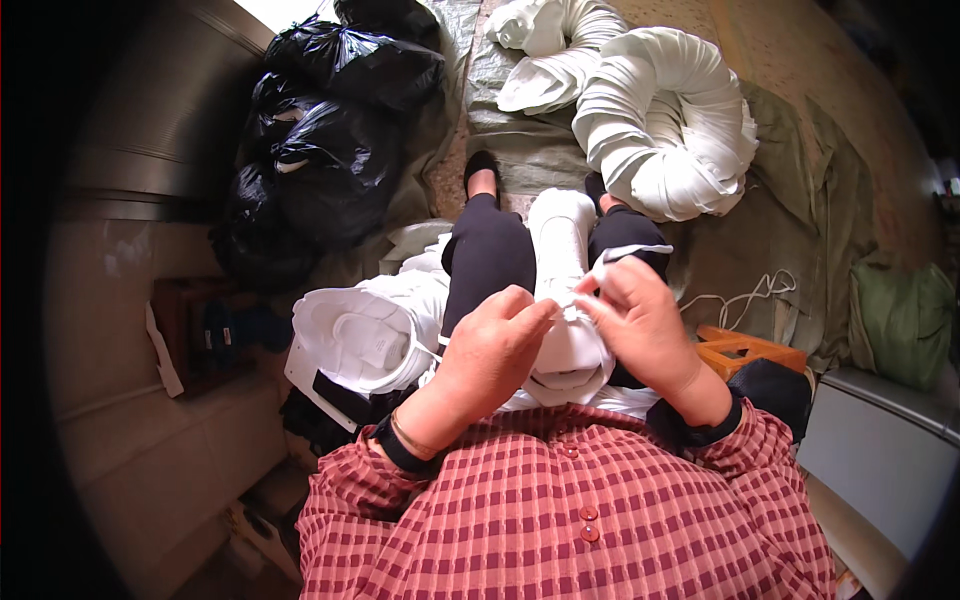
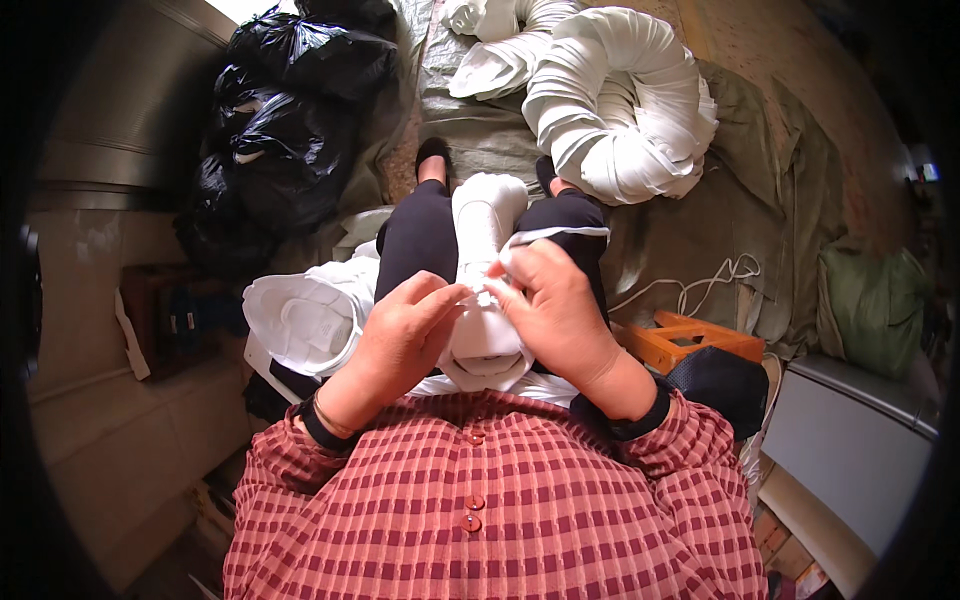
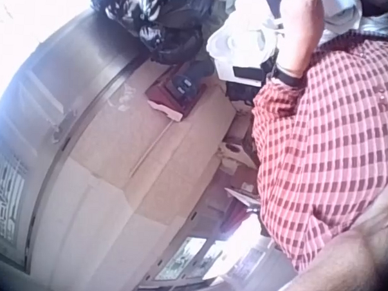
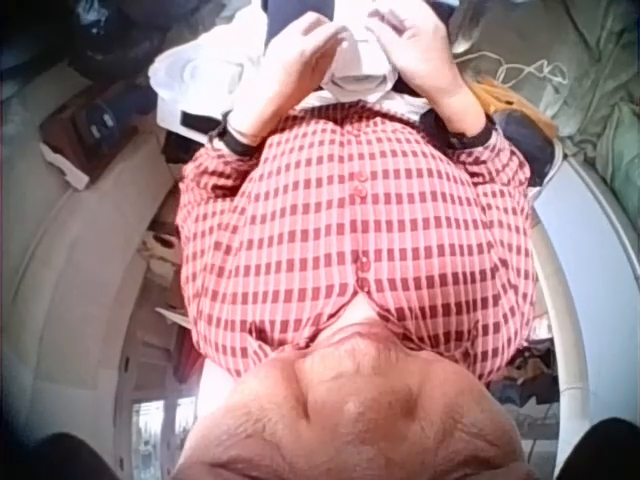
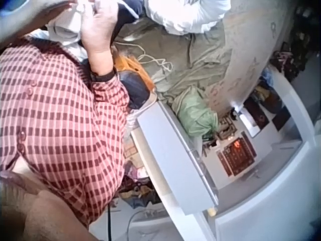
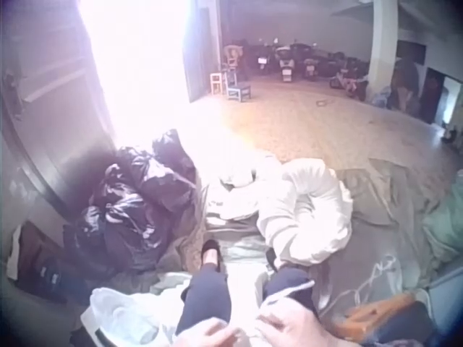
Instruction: The recorder is inserting and tying laces on white athletic shoes.
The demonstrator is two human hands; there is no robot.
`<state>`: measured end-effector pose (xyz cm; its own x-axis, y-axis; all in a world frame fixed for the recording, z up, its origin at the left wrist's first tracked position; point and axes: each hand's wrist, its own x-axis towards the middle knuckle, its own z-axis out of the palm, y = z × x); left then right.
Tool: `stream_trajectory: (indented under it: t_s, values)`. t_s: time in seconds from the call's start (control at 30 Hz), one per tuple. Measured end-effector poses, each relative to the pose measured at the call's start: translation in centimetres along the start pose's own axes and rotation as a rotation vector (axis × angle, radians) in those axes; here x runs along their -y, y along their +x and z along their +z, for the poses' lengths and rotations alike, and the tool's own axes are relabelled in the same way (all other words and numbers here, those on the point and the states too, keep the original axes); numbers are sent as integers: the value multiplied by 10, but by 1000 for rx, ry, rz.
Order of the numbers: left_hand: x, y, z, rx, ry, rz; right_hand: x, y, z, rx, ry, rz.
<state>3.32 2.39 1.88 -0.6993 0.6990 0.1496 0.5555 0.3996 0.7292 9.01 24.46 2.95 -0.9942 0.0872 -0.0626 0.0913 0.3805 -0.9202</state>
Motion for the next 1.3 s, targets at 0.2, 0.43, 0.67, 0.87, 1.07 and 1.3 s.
stream_trajectory:
  t_s: [0.2, 0.43, 0.67, 0.87, 1.07, 1.3]
  values:
    - [0, 13, 5, -19, -69, -62, -7, 7, -6, 98, -362, -202]
    - [-7, 16, 5, -15, 77, -88, -19, 25, -14, 131, -140, -53]
    - [-7, 27, 2, 65, 121, -92, -23, 24, -15, 161, -16, 136]
    - [-11, 17, -9, 124, -89, -302, -29, 14, -31, 208, 749, 430]
    - [6, -3, -33, 405, -231, -440, -36, -28, -53, -226, 1257, 422]
    - [46, -46, -74, 176, 773, 123, -67, -59, -140, -763, 1070, 346]
